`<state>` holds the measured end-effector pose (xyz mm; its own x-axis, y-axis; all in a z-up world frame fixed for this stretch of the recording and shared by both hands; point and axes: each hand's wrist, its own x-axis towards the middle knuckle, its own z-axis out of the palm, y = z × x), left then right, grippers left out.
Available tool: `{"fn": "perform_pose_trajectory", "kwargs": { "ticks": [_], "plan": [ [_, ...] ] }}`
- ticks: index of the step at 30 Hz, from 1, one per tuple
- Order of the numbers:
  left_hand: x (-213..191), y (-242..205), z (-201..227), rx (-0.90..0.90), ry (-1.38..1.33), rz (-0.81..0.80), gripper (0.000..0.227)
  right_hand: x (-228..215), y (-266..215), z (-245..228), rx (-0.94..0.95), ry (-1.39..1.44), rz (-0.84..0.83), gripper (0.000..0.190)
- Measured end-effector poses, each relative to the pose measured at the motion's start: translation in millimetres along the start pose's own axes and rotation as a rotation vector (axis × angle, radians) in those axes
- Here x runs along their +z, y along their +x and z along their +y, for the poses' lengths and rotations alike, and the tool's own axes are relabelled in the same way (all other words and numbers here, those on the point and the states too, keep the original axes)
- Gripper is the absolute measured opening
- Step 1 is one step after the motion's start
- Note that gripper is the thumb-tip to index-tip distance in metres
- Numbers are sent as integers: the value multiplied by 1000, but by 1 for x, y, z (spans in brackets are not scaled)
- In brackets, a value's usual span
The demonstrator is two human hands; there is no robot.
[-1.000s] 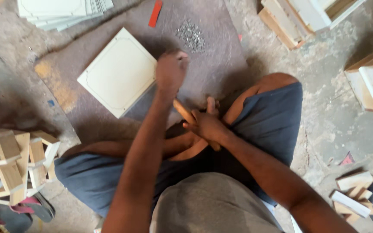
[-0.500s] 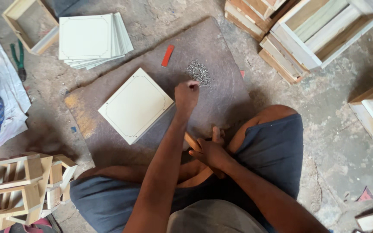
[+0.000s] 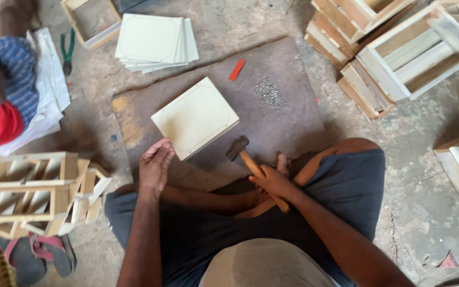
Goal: The person sits on the floor and assembles small wooden boxes by hammering nails into white panels and attaching them to wooden frames. The person repeatedly picks up panels, aligns them with frames, and uses a hammer to secure them.
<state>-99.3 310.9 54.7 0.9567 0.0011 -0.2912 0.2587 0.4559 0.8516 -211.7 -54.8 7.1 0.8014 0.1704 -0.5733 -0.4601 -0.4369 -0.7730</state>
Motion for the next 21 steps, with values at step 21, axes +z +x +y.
{"fn": "perform_pose_trajectory", "kwargs": {
  "ticks": [21],
  "plan": [
    [-1, 22, -35, 476, 1102, -157, 19, 38, -32, -56, 169, 108, -6, 32]
  ]
}}
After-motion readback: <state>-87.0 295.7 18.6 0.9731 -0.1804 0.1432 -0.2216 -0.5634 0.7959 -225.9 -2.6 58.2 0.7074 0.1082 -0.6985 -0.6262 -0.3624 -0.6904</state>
